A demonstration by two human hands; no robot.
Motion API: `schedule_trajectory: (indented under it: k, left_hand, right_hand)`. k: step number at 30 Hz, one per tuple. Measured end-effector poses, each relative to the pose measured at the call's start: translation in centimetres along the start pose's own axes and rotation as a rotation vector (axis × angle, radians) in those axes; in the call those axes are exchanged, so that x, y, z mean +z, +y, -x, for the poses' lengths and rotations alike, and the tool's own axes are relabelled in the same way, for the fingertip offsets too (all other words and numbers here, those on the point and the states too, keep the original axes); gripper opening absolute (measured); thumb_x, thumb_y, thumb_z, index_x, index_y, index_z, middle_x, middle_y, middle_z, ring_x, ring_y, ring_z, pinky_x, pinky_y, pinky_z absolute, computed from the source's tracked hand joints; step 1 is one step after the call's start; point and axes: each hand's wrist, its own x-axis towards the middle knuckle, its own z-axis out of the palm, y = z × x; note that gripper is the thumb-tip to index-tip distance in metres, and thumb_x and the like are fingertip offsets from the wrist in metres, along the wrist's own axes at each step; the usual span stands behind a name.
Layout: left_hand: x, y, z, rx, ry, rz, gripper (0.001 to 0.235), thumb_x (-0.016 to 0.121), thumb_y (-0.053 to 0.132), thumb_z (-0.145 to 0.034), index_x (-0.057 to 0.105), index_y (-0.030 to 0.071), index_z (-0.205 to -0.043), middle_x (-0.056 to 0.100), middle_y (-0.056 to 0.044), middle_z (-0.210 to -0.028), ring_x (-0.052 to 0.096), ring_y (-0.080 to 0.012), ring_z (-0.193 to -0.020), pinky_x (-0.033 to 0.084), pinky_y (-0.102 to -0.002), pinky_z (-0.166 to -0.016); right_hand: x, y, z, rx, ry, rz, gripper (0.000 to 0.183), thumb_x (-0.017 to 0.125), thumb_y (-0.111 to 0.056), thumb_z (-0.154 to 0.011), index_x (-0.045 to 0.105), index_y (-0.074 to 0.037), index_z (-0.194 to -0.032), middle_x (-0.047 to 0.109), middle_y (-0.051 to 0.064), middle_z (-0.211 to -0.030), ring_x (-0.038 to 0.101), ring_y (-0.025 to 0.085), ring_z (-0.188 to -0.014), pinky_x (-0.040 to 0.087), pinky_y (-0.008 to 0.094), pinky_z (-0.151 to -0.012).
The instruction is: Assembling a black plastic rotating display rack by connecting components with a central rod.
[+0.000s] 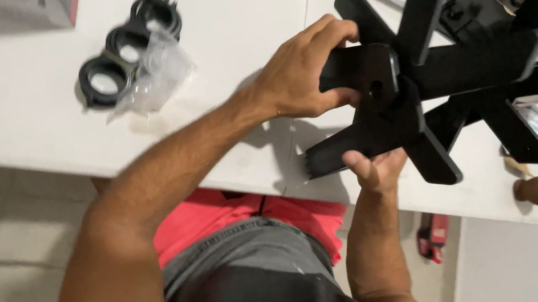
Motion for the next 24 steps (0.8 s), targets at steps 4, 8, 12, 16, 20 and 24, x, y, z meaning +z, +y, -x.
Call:
schedule_trajectory:
  k: [4, 8, 12, 16, 20, 24]
  left_hand:
    - [-0.1, -0.5, 1.2, 0.071, 0.115, 0.012, 0.089, 0.094, 0.044, -0.082, 0.037, 0.026, -0.149, 0.057, -0.005, -0.108, 0.068, -0.0352, -0.105, 0.056, -0.057, -0.092]
    - [1.2, -0.7, 2.0, 0.21, 0.254, -0.116, 0.092, 0.073, 0.071, -0.089, 0.034, 0.028, -0.161, 0.06, -0.004, -0.101, 0.072, -0.0271, -0.089, 0.062, -0.046, -0.086]
    - [1.7, -0.9, 1.9, 0.255, 0.351, -0.244, 0.097, 0.077, 0.072, -0.086, 0.035, 0.027, -0.162, 0.062, 0.002, -0.093, 0.072, -0.0213, -0.081, 0.064, -0.04, -0.08]
    - [1.7, -0.5, 1.1, 0.269, 0.4, -0.333, 0.063, 0.058, 0.062, -0.103, 0.048, 0.024, -0.151, 0.061, 0.002, -0.082, 0.072, -0.0202, -0.073, 0.062, -0.036, -0.07]
    - [-0.7, 1.2, -1.5, 0.371, 0.416, -0.583, 0.042, 0.075, 0.053, -0.092, 0.067, 0.019, -0.116, 0.054, 0.002, -0.08, 0.056, -0.0178, -0.074, 0.045, -0.034, -0.067]
    - [-1.7, 1.9, -3.1, 0.346, 0.288, -0.505, 0.024, 0.089, 0.038, -0.083, 0.081, 0.017, -0.092, 0.056, 0.003, -0.1, 0.052, -0.0209, -0.093, 0.038, -0.038, -0.081]
  right_hand:
    - [1.7, -2.2, -1.9, -0.092, -0.014, 0.005, 0.091, 0.09, -0.008, -0.074, 0.039, 0.009, -0.147, 0.053, 0.027, -0.136, 0.054, 0.031, -0.126, 0.048, 0.061, -0.109]
    - [-0.7, -1.9, -0.2, -0.177, 0.101, 0.12, 0.073, 0.086, -0.004, -0.078, 0.046, 0.006, -0.138, 0.059, 0.021, -0.125, 0.062, 0.027, -0.112, 0.057, 0.051, -0.097]
    - [-2.4, -1.1, 0.8, -0.195, 0.315, 0.305, 0.047, 0.081, 0.009, -0.083, 0.054, 0.006, -0.122, 0.065, 0.018, -0.112, 0.07, 0.025, -0.1, 0.062, 0.04, -0.087]
    - [-1.7, -2.9, 0.5, -0.177, 0.34, 0.33, 0.021, 0.073, -0.003, -0.098, 0.059, 0.002, -0.113, 0.067, 0.01, -0.106, 0.066, 0.015, -0.105, 0.059, 0.031, -0.09]
    - [-3.2, -2.2, 0.9, -0.051, 0.418, 0.55, 0.041, 0.065, -0.035, -0.101, 0.067, 0.005, -0.11, 0.063, 0.011, -0.099, 0.067, 0.023, -0.1, 0.057, 0.037, -0.09]
    - [-2.6, -3.2, 0.7, 0.076, 0.481, 0.415, 0.032, 0.068, -0.031, -0.096, 0.068, -0.002, -0.11, 0.07, 0.006, -0.104, 0.067, 0.021, -0.103, 0.058, 0.035, -0.096]
